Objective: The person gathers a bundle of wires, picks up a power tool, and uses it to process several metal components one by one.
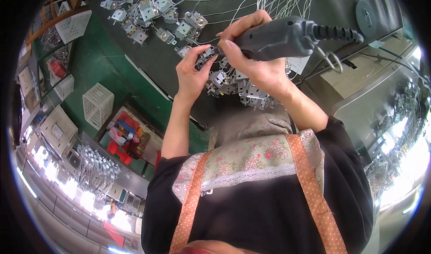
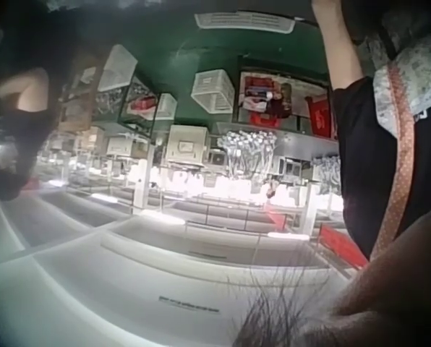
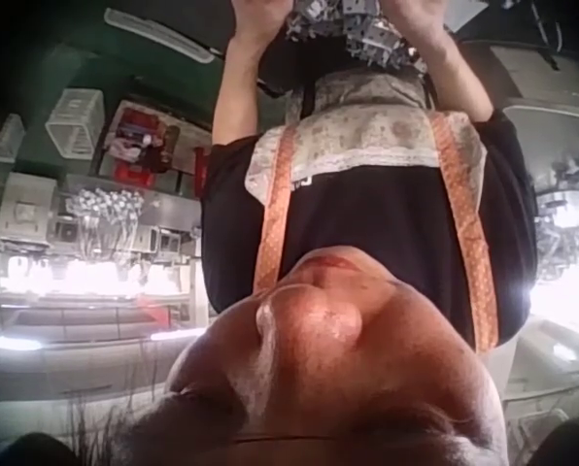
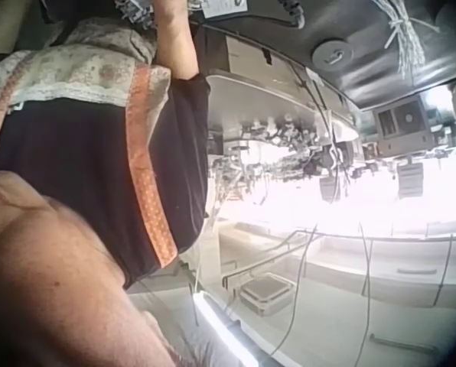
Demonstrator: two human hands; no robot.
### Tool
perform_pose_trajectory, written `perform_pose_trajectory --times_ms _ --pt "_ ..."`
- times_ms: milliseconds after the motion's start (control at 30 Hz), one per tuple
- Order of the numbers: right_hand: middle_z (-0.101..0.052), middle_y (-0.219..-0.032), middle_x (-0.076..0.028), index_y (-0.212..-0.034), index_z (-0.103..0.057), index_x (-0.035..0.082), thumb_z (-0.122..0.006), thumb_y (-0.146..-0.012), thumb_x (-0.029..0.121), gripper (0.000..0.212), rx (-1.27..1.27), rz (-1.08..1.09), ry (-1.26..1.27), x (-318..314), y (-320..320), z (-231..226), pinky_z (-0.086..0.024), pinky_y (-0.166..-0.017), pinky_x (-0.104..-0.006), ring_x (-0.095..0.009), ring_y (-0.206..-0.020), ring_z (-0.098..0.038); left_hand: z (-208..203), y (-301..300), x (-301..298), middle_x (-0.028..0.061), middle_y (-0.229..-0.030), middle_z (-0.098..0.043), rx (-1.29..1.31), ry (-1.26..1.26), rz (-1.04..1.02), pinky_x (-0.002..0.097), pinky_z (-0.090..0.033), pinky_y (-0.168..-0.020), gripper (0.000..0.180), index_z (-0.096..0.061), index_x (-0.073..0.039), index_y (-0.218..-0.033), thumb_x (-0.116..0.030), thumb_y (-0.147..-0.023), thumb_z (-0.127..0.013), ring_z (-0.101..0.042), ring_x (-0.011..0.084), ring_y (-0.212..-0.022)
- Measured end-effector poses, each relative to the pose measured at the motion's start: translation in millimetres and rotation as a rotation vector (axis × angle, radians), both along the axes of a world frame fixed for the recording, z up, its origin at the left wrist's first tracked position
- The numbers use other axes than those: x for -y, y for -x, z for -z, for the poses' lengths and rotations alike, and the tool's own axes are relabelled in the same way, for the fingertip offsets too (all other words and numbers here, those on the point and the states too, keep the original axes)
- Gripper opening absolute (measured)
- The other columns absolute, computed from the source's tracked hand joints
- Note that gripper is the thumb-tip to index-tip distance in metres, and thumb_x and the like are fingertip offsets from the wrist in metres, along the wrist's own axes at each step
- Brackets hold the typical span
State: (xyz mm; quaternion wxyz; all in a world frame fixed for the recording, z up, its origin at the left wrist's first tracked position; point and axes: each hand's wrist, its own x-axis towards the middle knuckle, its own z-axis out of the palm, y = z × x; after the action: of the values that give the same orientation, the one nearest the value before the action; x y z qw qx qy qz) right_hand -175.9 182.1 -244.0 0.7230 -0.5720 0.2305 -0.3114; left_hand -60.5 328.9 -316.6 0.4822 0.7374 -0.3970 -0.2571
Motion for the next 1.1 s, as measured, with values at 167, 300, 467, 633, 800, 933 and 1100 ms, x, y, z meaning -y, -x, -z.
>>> perform_pose_trajectory --times_ms 167,300,467,633,800,933,1100 --pt "-0.063 -0.091 -0.011 -0.096 -0.045 0.001 -0.065 -0.082 -0.005 0.025 0.034 0.001 -0.006 1.6 -2.1 1.3 -0.053 -0.091 -0.0386 -0.019 -0.089 -0.064 -1.5 -1.5 0.3 0.0133 -0.098 -0.066 0.002 -0.015 0.005 0.0358 -0.053 -0.075 0.032 -0.061 -0.004 -0.107 0.001 -0.078 -0.072 -0.066 0.0311 -0.088" --pt "-0.062 -0.091 -0.011 -0.097 -0.045 0.001 -0.064 -0.083 -0.005 0.024 0.172 0.082 -0.094 10.7 -4.2 3.6 -0.052 -0.092 -0.0399 -0.02 -0.089 -0.064 -6.1 -0.8 2.1 0.013 -0.098 -0.067 -0.009 -0.06 -0.004 0.0358 -0.053 -0.073 0.032 -0.06 -0.003 -0.107 -0.003 -0.078 -0.075 -0.067 0.0303 -0.087" --pt "-0.064 -0.093 -0.01 -0.099 -0.051 0.0 -0.067 -0.083 -0.002 0.023 0.085 0.145 -0.102 9.0 -11.2 7.8 -0.053 -0.083 -0.0326 -0.017 -0.088 -0.063 -6.4 -2.6 0.3 0.0115 -0.096 -0.068 0.012 -0.057 0.068 0.0341 -0.053 -0.072 0.029 -0.064 -0.004 -0.106 -0.007 -0.079 -0.076 -0.067 0.0269 -0.085" --pt "-0.063 -0.092 -0.008 -0.096 -0.055 0.001 -0.066 -0.082 -0.004 0.018 -0.162 0.028 -0.036 2.3 -18.7 17.8 -0.051 -0.081 -0.0297 -0.015 -0.084 -0.062 -4.5 -5.0 -2.8 0.0105 -0.097 -0.069 -0.318 -0.102 0.225 0.0308 -0.053 -0.072 0.025 -0.068 -0.006 -0.107 -0.013 -0.083 -0.073 -0.067 0.0237 -0.082" --pt "-0.063 -0.081 -0.002 -0.092 -0.057 0.003 -0.072 -0.079 0.002 0.02 -0.403 -0.092 0.11 -1.9 -6.8 35.8 -0.048 -0.065 -0.0236 -0.008 -0.072 -0.058 14.0 -16.7 5.6 0.0091 -0.098 -0.064 0.138 -0.042 -0.215 0.0358 -0.047 -0.08 0.037 -0.065 -0.006 -0.116 -0.026 -0.085 -0.073 -0.061 0.0246 -0.088" --pt "-0.062 -0.08 -0.002 -0.092 -0.058 0.003 -0.072 -0.078 0.002 0.021 -0.395 -0.111 0.09 -2.3 -12.2 29.4 -0.047 -0.065 -0.0236 -0.008 -0.072 -0.058 12.3 -47.7 37.6 0.0077 -0.1 -0.061 0.727 -0.204 -0.355 0.0426 -0.042 -0.087 0.056 -0.061 -0.006 -0.12 -0.035 -0.076 -0.08 -0.055 0.0281 -0.097" --pt "-0.061 -0.076 0.001 -0.087 -0.059 0.003 -0.074 -0.077 0.002 0.018 -0.352 -0.034 0.046 -7.5 -16.4 28.9 -0.045 -0.061 -0.0224 -0.006 -0.067 -0.056 35.2 -79.9 48.3 0.0074 -0.099 -0.06 0.275 -0.212 -0.117 0.045 -0.04 -0.089 0.064 -0.054 -0.006 -0.11 -0.037 -0.065 -0.086 -0.054 0.0312 -0.1"
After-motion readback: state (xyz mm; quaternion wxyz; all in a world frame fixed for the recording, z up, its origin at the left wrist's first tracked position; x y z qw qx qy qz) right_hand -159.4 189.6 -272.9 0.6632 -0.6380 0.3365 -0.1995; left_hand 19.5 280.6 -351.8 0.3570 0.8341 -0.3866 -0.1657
